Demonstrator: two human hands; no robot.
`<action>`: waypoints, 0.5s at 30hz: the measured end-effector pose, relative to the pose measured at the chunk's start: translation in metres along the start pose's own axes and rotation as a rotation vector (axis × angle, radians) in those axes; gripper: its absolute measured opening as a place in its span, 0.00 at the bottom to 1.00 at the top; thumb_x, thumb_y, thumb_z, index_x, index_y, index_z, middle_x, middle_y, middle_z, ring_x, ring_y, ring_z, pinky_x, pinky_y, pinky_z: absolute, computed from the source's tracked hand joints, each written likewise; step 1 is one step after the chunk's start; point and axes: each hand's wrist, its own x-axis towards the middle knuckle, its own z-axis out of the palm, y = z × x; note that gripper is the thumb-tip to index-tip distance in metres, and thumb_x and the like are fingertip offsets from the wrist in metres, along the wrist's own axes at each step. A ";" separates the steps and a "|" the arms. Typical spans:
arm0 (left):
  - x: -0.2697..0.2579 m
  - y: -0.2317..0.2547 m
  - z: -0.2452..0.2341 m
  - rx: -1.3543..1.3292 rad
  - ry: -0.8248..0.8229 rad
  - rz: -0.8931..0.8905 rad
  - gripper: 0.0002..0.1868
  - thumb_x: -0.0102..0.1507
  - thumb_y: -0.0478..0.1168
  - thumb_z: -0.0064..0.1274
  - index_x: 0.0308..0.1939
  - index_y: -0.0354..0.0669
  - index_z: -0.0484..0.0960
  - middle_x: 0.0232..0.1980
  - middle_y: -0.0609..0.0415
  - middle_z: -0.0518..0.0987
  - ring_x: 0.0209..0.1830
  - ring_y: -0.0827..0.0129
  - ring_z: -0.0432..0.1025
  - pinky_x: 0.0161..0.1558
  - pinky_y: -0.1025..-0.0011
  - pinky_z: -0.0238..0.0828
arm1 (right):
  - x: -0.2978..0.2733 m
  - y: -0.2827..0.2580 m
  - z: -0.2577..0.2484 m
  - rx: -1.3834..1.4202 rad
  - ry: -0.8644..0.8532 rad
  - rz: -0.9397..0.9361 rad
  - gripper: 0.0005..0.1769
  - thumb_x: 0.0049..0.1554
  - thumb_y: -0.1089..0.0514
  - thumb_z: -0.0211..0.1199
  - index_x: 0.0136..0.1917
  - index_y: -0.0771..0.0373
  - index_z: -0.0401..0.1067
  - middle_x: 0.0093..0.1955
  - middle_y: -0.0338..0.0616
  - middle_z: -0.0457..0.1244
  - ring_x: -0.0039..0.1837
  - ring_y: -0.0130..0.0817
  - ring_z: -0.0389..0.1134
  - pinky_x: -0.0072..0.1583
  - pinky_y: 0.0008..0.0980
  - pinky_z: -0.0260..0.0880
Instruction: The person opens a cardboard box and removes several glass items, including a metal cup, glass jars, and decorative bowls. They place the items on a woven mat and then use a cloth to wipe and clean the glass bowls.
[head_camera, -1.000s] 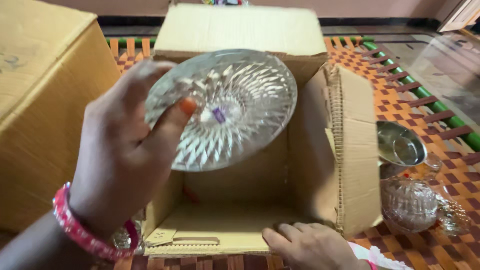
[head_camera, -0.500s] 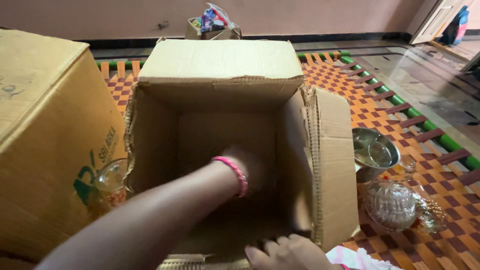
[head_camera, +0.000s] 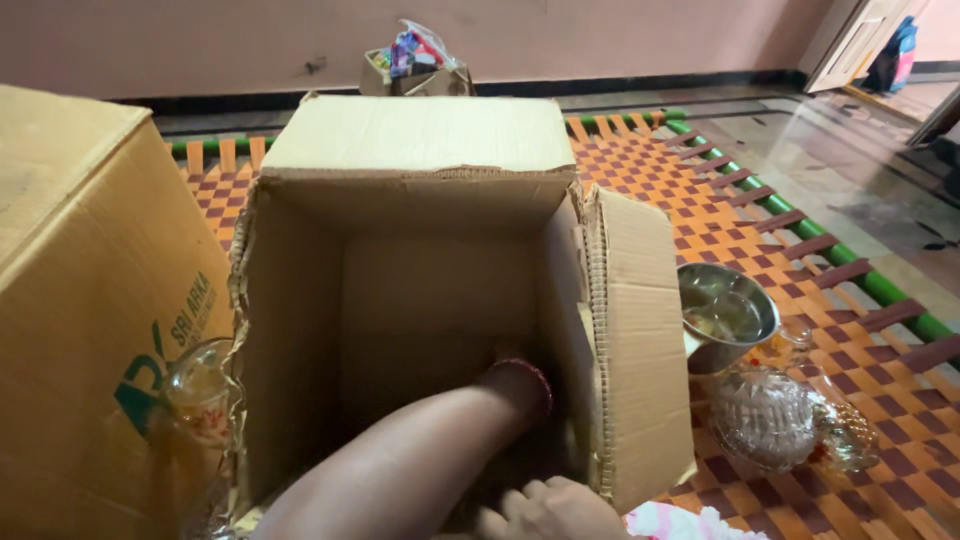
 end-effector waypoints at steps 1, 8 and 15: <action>-0.001 -0.002 -0.002 0.005 -0.002 0.001 0.13 0.62 0.43 0.54 0.48 0.48 0.85 0.44 0.47 0.85 0.43 0.52 0.81 0.43 0.55 0.79 | 0.001 0.001 0.002 -0.005 0.015 0.004 0.09 0.59 0.52 0.55 0.48 0.54 0.74 0.32 0.39 0.64 0.33 0.35 0.69 0.34 0.35 0.68; -0.019 -0.029 -0.019 0.016 -0.017 -0.057 0.14 0.62 0.44 0.54 0.49 0.48 0.83 0.42 0.47 0.85 0.41 0.51 0.81 0.41 0.54 0.78 | -0.001 -0.006 -0.014 0.018 0.199 0.060 0.12 0.55 0.49 0.59 0.50 0.53 0.75 0.28 0.37 0.64 0.28 0.33 0.69 0.28 0.34 0.68; -0.064 -0.060 -0.044 0.031 -0.025 -0.139 0.15 0.61 0.45 0.55 0.51 0.47 0.82 0.41 0.47 0.85 0.39 0.50 0.80 0.39 0.53 0.78 | 0.003 -0.011 -0.034 -0.058 0.234 0.054 0.13 0.56 0.47 0.61 0.51 0.53 0.75 0.27 0.36 0.64 0.27 0.32 0.69 0.28 0.33 0.67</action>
